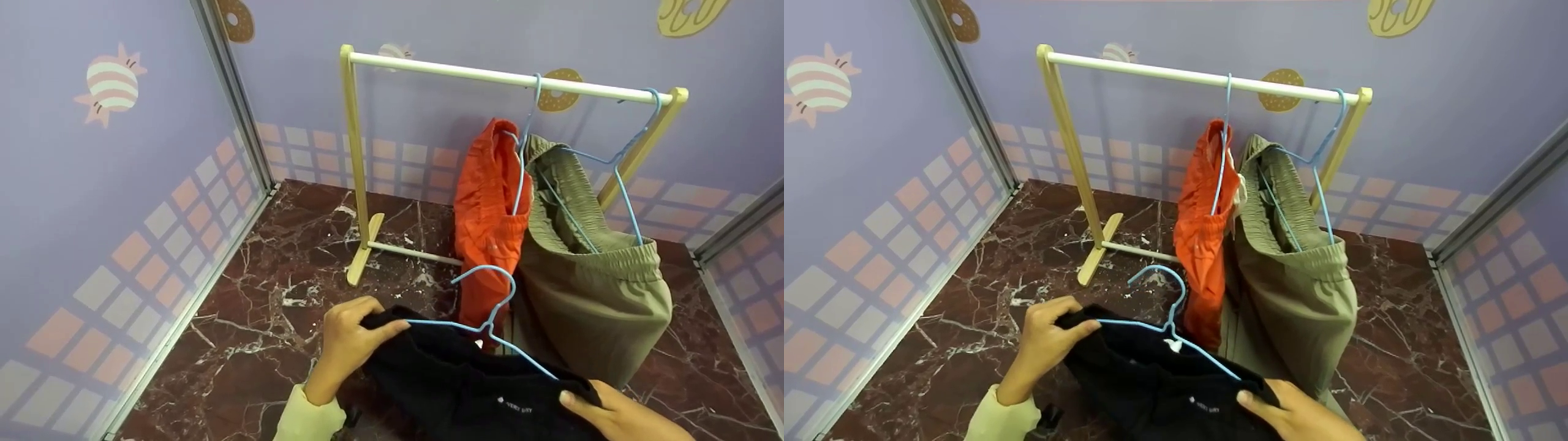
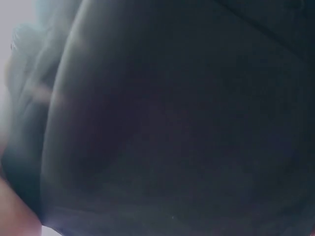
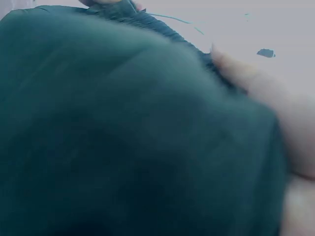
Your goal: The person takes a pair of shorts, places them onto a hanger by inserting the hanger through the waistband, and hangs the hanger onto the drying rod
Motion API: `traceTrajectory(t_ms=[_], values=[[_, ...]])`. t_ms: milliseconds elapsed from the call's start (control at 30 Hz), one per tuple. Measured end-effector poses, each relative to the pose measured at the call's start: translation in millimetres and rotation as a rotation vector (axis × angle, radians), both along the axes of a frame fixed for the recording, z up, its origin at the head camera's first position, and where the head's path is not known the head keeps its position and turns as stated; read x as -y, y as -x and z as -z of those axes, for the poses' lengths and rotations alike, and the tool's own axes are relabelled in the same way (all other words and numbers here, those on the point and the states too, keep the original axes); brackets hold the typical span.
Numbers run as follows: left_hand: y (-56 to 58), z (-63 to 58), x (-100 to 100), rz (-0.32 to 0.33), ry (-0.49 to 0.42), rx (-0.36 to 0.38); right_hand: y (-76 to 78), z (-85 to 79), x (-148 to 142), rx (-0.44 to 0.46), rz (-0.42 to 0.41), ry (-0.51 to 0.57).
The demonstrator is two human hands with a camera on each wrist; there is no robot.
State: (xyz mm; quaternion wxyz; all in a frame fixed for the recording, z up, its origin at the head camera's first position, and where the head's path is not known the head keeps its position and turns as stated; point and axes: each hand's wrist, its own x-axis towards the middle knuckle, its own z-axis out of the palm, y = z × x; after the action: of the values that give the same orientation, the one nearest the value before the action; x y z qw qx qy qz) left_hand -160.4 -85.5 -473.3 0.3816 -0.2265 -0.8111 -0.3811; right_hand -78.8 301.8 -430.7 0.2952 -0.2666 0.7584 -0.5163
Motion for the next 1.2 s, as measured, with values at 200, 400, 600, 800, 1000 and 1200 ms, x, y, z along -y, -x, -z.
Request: traceTrajectory(t_ms=[200,400,600,800,1000,1200], values=[[1.5,-1.9,0.3,-0.013,-0.046,0.017,-3.8,-4.2,-1.3,-0.071,0.013,0.064],[3.4,-5.8,-5.3,-0.041,-0.090,0.048,-9.0,-12.7,8.0,-0.129,0.108,0.058],[-0.1,-8.6,-14.3,-0.023,-0.095,0.139,-13.3,-28.5,20.9,0.078,0.195,0.109],[-4.8,-4.8,-25.5,0.022,-0.076,0.211,-14.2,-42.5,42.6,0.076,0.389,0.024],[-8.1,2.8,-35.9,0.097,-0.136,0.225,-12.2,-57.3,71.4,0.131,0.570,0.051],[-10.2,11.1,-39.1,0.144,-0.207,0.215,-4.8,-65.2,93.7,0.021,0.677,0.108]])
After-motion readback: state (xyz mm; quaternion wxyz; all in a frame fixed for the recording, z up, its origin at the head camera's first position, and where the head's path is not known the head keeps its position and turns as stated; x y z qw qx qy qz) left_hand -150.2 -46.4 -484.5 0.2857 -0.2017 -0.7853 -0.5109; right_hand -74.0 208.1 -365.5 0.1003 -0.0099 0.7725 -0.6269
